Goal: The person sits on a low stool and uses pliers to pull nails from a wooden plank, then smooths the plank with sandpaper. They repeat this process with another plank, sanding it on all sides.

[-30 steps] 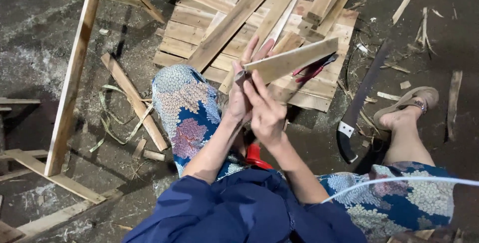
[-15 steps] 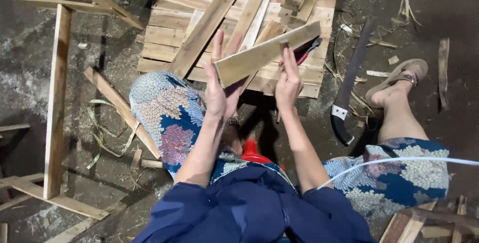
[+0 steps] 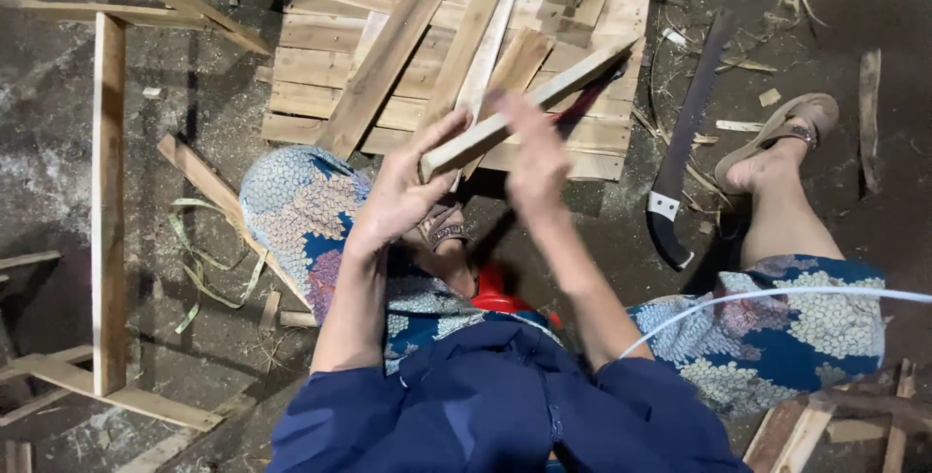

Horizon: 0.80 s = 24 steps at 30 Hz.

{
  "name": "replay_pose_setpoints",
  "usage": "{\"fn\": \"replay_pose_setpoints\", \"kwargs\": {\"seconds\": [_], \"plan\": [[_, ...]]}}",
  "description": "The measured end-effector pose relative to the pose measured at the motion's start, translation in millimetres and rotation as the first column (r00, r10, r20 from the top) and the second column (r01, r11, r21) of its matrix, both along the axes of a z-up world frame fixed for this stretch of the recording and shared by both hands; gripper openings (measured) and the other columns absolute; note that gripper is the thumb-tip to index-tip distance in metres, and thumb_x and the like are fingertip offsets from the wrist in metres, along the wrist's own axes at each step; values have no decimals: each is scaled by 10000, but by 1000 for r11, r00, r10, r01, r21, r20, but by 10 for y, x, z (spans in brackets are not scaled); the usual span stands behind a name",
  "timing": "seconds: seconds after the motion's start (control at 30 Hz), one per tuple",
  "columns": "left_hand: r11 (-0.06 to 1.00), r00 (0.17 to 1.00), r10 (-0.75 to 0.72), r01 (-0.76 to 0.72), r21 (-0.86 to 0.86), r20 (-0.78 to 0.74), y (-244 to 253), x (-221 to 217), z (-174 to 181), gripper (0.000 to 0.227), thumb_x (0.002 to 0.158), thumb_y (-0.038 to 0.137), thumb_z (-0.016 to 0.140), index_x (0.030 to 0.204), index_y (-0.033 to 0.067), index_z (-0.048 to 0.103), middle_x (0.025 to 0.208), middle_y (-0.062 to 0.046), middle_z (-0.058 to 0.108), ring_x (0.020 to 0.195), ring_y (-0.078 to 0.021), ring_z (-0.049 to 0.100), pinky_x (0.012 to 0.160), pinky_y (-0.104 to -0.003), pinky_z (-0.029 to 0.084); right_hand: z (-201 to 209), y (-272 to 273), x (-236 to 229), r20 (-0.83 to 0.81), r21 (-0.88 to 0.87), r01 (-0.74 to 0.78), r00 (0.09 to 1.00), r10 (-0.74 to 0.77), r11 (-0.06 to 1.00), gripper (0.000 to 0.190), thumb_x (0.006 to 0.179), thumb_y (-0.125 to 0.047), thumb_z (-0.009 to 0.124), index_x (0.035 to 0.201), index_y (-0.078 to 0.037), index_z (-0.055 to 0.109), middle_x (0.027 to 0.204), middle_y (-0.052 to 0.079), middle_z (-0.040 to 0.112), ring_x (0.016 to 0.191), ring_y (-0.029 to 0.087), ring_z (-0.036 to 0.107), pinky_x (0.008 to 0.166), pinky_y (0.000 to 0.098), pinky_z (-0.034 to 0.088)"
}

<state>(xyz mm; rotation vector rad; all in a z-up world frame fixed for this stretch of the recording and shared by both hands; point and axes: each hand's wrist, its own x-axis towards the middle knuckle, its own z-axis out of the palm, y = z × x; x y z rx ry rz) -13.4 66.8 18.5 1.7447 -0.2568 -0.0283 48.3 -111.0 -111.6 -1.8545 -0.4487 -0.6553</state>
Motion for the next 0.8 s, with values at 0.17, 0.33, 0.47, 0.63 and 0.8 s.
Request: {"fn": "replay_pose_setpoints", "kwargs": {"seconds": [0.17, 0.33, 0.47, 0.63, 0.8], "plan": [[1000, 999, 5, -6, -16, -45, -3, -57, -18, 932, 772, -258, 530, 1605, 89, 297, 1582, -312, 363, 1406, -514, 415, 1128, -658, 371, -107, 142, 19, 192, -20, -18, 981, 21, 1000, 441, 993, 84, 383, 1225, -73, 722, 1350, 131, 656, 1243, 301, 629, 1083, 441, 497], [1000, 1000, 12, -12, 21, 26, -10, 21, -2, 1087, 802, -253, 535, 1650, 168, 1, 1505, -411, 444, 1347, -593, 458, 1001, -618, 518, 604, 303, -185, 16, 173, -55, 998, 53, 983, 470, 1019, 106, 334, 1339, -35, 649, 1337, 169, 655, 1260, 325, 613, 1077, 440, 512], [997, 997, 22, -27, 77, 72, -29, 20, 138, 1113, 783, -269, 509, 1659, 172, -17, 1536, -409, 429, 1383, -569, 439, 963, -605, 524, 512, 406, -641, 97, 46, -77, 993, 73, 996, 366, 973, -21, 492, 1234, -101, 736, 1250, 75, 736, 1156, 227, 709, 995, 332, 585], [996, 997, 57, -61, 61, 55, -34, -15, 42, 1172, 760, -283, 539, 1653, 178, -63, 1493, -420, 470, 1361, -600, 433, 979, -638, 484, 222, 224, -274, -5, 183, -149, 988, 152, 972, 504, 908, 176, 433, 1281, -56, 680, 1297, 129, 668, 1177, 286, 649, 1032, 406, 529], [991, 995, 52, -63, 116, 89, -56, -26, 64, 1206, 736, -263, 576, 1655, 204, -50, 1508, -339, 528, 1372, -534, 492, 1044, -609, 491, 697, 267, -529, -49, 164, -246, 965, 257, 955, 443, 916, 120, 496, 1169, -113, 774, 1280, 78, 680, 1039, 204, 713, 841, 286, 593]]}}
